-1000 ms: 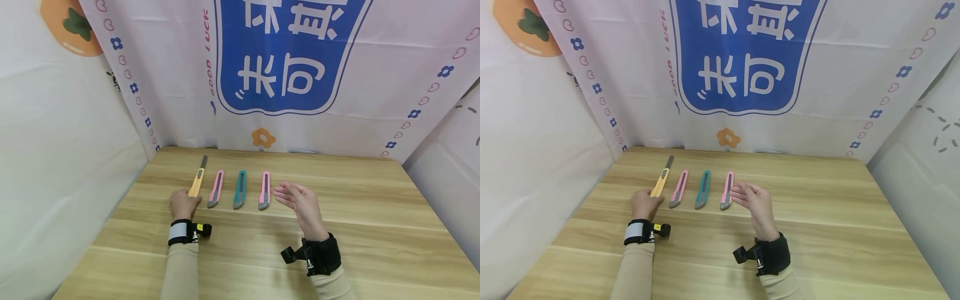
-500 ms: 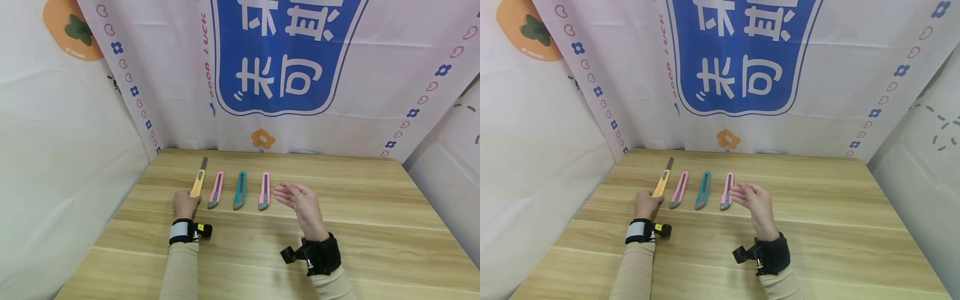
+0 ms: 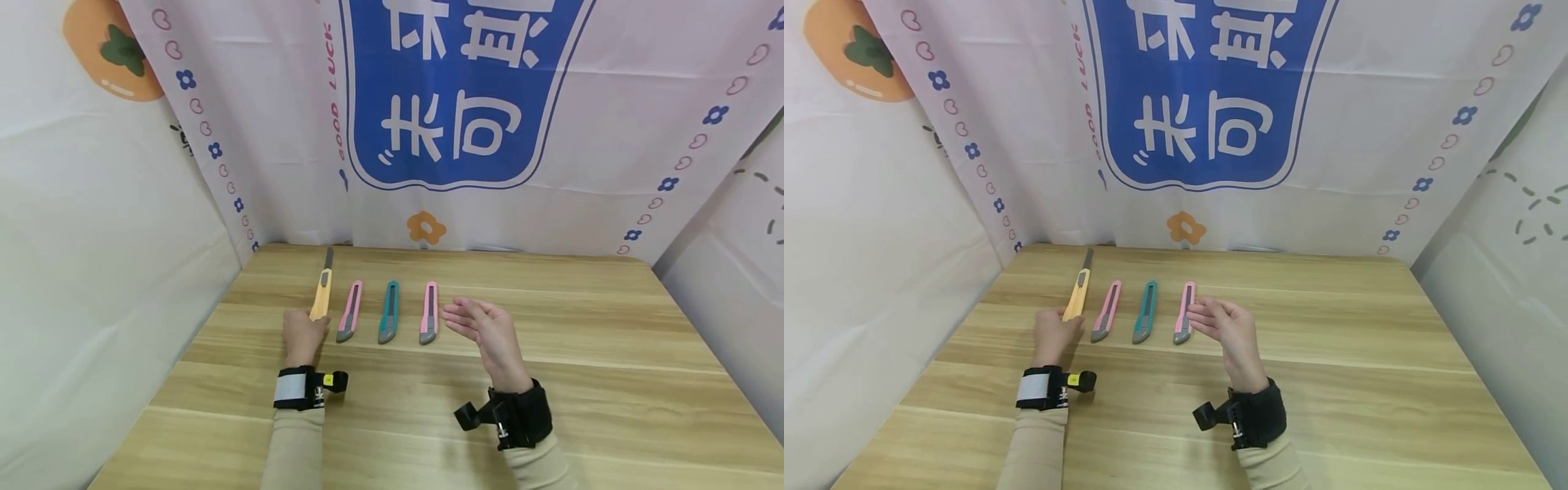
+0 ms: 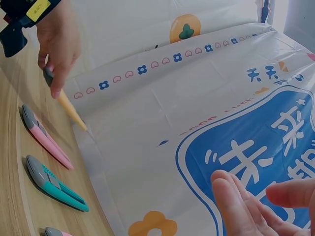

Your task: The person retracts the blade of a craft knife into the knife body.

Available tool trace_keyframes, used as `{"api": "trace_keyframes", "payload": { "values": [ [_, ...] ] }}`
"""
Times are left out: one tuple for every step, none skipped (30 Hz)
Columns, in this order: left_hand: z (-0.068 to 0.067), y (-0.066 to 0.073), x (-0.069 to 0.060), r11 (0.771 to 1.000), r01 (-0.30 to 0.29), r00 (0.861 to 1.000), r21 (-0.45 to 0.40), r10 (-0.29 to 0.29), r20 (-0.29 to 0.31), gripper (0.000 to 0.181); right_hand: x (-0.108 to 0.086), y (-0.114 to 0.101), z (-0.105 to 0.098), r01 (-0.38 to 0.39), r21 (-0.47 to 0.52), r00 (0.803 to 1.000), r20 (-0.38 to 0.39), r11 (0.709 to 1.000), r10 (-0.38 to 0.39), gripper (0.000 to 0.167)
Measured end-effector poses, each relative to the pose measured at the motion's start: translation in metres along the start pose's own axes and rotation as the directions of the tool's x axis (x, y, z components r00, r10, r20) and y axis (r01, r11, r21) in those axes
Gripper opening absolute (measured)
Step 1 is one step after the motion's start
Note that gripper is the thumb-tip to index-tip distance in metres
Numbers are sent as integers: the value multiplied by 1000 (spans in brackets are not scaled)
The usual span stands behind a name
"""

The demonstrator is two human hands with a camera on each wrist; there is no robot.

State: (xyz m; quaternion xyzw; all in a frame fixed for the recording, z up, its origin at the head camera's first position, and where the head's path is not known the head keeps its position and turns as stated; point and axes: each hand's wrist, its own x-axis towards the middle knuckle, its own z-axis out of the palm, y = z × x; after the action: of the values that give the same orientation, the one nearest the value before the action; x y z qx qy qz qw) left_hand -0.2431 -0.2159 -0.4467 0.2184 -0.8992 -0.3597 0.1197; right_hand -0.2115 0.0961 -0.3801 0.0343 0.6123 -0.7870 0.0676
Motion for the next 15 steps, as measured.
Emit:
{"api": "trace_keyframes", "payload": {
  "values": [
    [-2, 3, -2, 1000, -7, 1000, 1, 7, 0, 34, 0, 0, 0, 1, 1, 1000, 0, 1000, -1, 33],
    [-3, 7, -5, 1000, -14, 1000, 3, 14, 4, 35, 0, 0, 0, 1, 2, 1000, -1, 1000, -1, 33],
    [-4, 10, -7, 1000, -20, 1000, 7, 20, 13, 37, 0, 0, 0, 1, 1, 1000, 0, 1000, -1, 34],
    [-6, 13, -9, 999, -30, 999, 13, 30, 21, 40, 0, 0, 0, 0, 0, 1000, -3, 1000, 0, 33],
    [-7, 16, -11, 999, -41, 999, 16, 40, 32, 42, 0, 0, 0, 1, -2, 1000, -3, 1000, -1, 34],
    [-8, 20, -13, 998, -57, 998, 18, 56, 36, 43, 0, 0, -1, 1, -2, 1000, -4, 1000, -1, 34],
    [-9, 23, -15, 997, -73, 997, 17, 72, 41, 44, 0, 0, -1, 0, -7, 1000, -4, 1000, 0, 34],
    [-10, 27, -17, 996, -92, 995, 16, 91, 46, 45, 0, 0, -1, -1, -7, 1000, -6, 1000, 1, 34],
    [-11, 30, -20, 994, -111, 993, 18, 110, 48, 46, 1, 0, -1, -1, -7, 1000, -9, 1000, 1, 33],
    [-12, 34, -23, 992, -129, 990, 15, 128, 54, 47, 1, 0, -1, -1, -6, 1000, -8, 1000, 1, 33],
    [-13, 38, -27, 988, -152, 987, 13, 151, 52, 46, 1, 0, 0, -2, -4, 1000, -9, 1000, 2, 33],
    [-14, 42, -30, 984, -176, 983, 14, 175, 48, 46, 1, 1, 0, -5, -2, 1000, -7, 1000, 5, 32],
    [-15, 46, -34, 980, -198, 979, 14, 197, 48, 46, 2, 1, 0, -7, 3, 1000, -4, 1000, 7, 33],
    [-16, 50, -38, 975, -223, 974, 16, 222, 46, 46, 2, 2, 1, -10, 8, 1000, 1, 1000, 10, 33],
    [-17, 54, -42, 969, -246, 968, 14, 245, 43, 46, 3, 2, 2, -11, 12, 1000, 7, 1000, 11, 34]
  ]
}}
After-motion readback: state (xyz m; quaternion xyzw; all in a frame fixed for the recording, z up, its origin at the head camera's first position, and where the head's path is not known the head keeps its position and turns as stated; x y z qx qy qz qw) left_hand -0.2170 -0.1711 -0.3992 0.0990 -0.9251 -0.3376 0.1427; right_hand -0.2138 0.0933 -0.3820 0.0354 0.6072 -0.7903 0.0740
